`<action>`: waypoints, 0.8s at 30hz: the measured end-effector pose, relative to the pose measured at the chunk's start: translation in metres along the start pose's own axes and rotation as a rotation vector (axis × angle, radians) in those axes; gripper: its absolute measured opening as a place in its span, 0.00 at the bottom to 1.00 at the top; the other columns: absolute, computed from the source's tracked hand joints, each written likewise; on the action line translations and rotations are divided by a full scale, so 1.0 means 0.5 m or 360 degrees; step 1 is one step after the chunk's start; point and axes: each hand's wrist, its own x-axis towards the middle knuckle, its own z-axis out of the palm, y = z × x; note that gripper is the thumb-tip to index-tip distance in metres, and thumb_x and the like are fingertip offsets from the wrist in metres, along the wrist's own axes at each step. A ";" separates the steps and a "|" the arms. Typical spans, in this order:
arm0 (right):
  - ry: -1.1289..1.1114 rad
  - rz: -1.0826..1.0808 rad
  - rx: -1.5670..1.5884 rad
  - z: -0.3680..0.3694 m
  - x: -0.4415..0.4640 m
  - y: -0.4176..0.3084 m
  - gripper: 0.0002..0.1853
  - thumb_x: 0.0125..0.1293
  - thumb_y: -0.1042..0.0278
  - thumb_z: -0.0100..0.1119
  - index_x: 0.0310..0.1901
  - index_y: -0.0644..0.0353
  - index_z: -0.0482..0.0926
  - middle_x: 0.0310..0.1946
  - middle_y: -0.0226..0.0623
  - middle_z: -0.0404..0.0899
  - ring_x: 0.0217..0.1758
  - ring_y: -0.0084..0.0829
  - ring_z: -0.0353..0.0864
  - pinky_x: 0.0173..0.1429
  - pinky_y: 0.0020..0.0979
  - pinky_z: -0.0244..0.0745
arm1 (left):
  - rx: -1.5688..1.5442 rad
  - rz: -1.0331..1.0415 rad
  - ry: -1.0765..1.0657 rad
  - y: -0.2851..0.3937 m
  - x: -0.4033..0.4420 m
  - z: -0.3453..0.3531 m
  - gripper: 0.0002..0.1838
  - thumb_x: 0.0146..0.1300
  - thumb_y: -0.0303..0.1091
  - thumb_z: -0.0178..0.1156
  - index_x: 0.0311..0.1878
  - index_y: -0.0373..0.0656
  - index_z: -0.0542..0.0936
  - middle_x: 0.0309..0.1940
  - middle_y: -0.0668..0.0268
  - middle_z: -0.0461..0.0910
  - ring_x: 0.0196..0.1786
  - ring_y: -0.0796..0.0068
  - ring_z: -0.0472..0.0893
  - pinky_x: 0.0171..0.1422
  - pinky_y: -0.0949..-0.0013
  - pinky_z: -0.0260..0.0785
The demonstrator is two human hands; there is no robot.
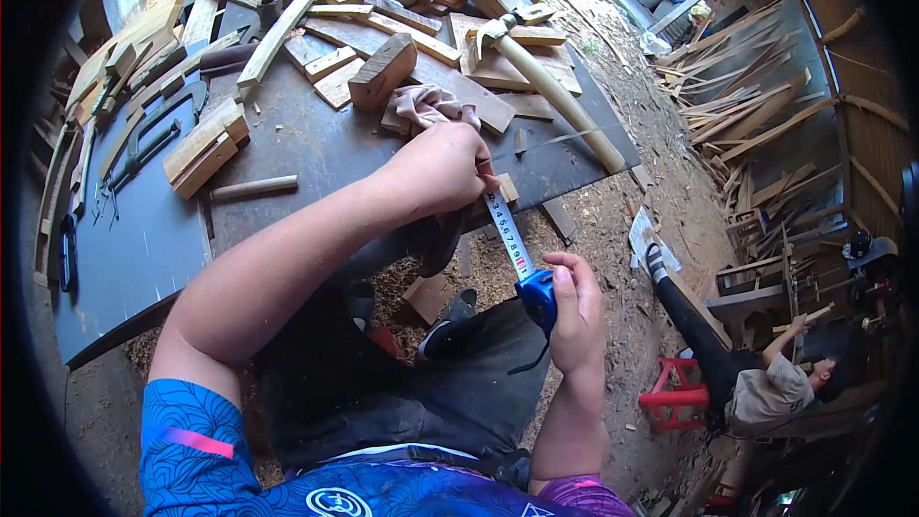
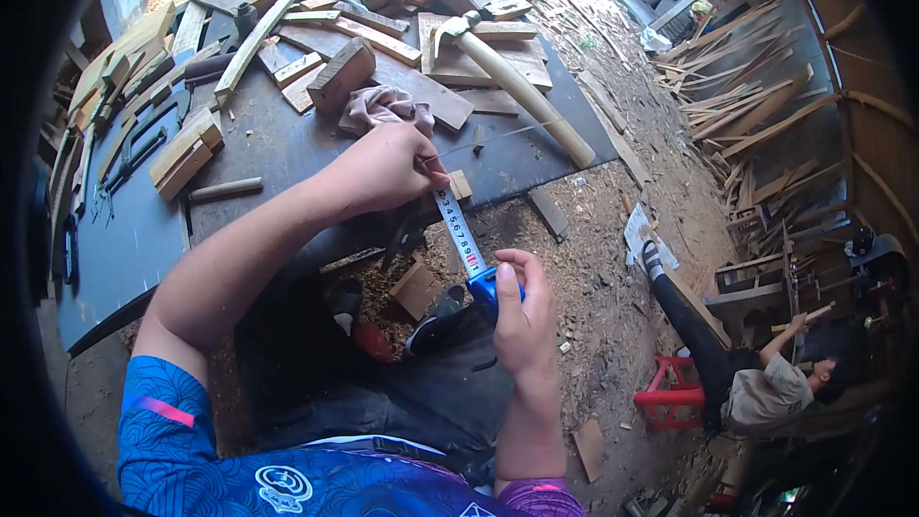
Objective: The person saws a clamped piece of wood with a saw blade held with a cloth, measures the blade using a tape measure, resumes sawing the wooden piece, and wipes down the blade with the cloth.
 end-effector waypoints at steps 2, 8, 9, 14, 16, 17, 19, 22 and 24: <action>0.0025 -0.0052 -0.0045 0.014 0.001 -0.020 0.26 0.76 0.49 0.60 0.58 0.68 0.76 0.38 0.41 0.85 0.44 0.27 0.83 0.49 0.30 0.77 | 0.0079 0.0049 0.0024 -0.006 0.001 -0.001 0.11 0.58 0.36 0.74 0.36 0.37 0.90 0.29 0.55 0.87 0.36 0.61 0.87 0.46 0.62 0.78; -0.0244 0.0131 0.0302 0.053 0.056 0.027 0.29 0.74 0.43 0.62 0.52 0.69 0.82 0.35 0.31 0.84 0.37 0.20 0.79 0.45 0.25 0.75 | 0.0111 -0.0009 0.0004 0.006 -0.003 -0.015 0.16 0.58 0.42 0.77 0.34 0.35 0.89 0.25 0.59 0.85 0.31 0.67 0.84 0.40 0.62 0.74; -0.0297 0.0140 0.0314 0.057 0.062 0.034 0.26 0.76 0.43 0.58 0.46 0.64 0.84 0.33 0.31 0.84 0.36 0.20 0.81 0.45 0.24 0.74 | 0.0118 -0.0001 0.0005 0.005 -0.001 -0.015 0.16 0.58 0.42 0.77 0.34 0.35 0.89 0.25 0.59 0.85 0.31 0.67 0.84 0.40 0.62 0.74; -0.0270 0.0120 0.0362 0.080 0.074 0.022 0.28 0.75 0.41 0.59 0.44 0.66 0.85 0.32 0.31 0.83 0.36 0.19 0.79 0.42 0.26 0.74 | 0.0018 -0.0016 -0.0076 -0.002 0.005 -0.021 0.17 0.58 0.43 0.77 0.34 0.35 0.89 0.25 0.58 0.85 0.28 0.71 0.83 0.38 0.63 0.74; -0.0197 0.0063 0.0214 0.080 0.085 0.009 0.30 0.74 0.40 0.61 0.45 0.67 0.85 0.31 0.31 0.83 0.36 0.18 0.78 0.41 0.26 0.73 | 0.0034 -0.0102 -0.0127 0.010 0.003 -0.032 0.17 0.58 0.43 0.77 0.34 0.35 0.89 0.25 0.58 0.85 0.28 0.71 0.83 0.38 0.63 0.74; -0.0221 0.0088 0.0180 0.078 0.091 0.002 0.30 0.73 0.39 0.61 0.44 0.68 0.85 0.30 0.32 0.83 0.33 0.18 0.79 0.38 0.26 0.73 | 0.0049 -0.0194 -0.0166 0.013 0.002 -0.036 0.17 0.58 0.43 0.77 0.35 0.35 0.90 0.25 0.58 0.85 0.28 0.71 0.83 0.38 0.63 0.74; -0.0257 0.0200 0.0250 0.077 0.095 -0.031 0.31 0.73 0.37 0.60 0.41 0.67 0.84 0.26 0.32 0.81 0.24 0.19 0.79 0.28 0.25 0.72 | 0.0058 -0.0161 -0.0136 0.007 0.003 -0.031 0.17 0.58 0.43 0.77 0.35 0.35 0.90 0.24 0.58 0.85 0.28 0.71 0.84 0.38 0.63 0.74; -0.0354 0.0295 0.0305 0.068 0.108 -0.040 0.31 0.73 0.38 0.61 0.41 0.67 0.83 0.23 0.30 0.78 0.20 0.19 0.77 0.25 0.24 0.70 | 0.0084 -0.0095 -0.0089 -0.008 0.007 -0.021 0.19 0.58 0.44 0.77 0.35 0.35 0.89 0.25 0.57 0.86 0.29 0.70 0.84 0.38 0.63 0.74; -0.0387 0.0292 0.0279 0.061 0.109 -0.043 0.30 0.72 0.39 0.62 0.42 0.67 0.83 0.24 0.30 0.79 0.21 0.18 0.77 0.26 0.23 0.71 | 0.0095 -0.0065 -0.0074 -0.021 0.009 -0.009 0.19 0.58 0.45 0.77 0.36 0.34 0.89 0.26 0.57 0.86 0.30 0.70 0.84 0.39 0.63 0.74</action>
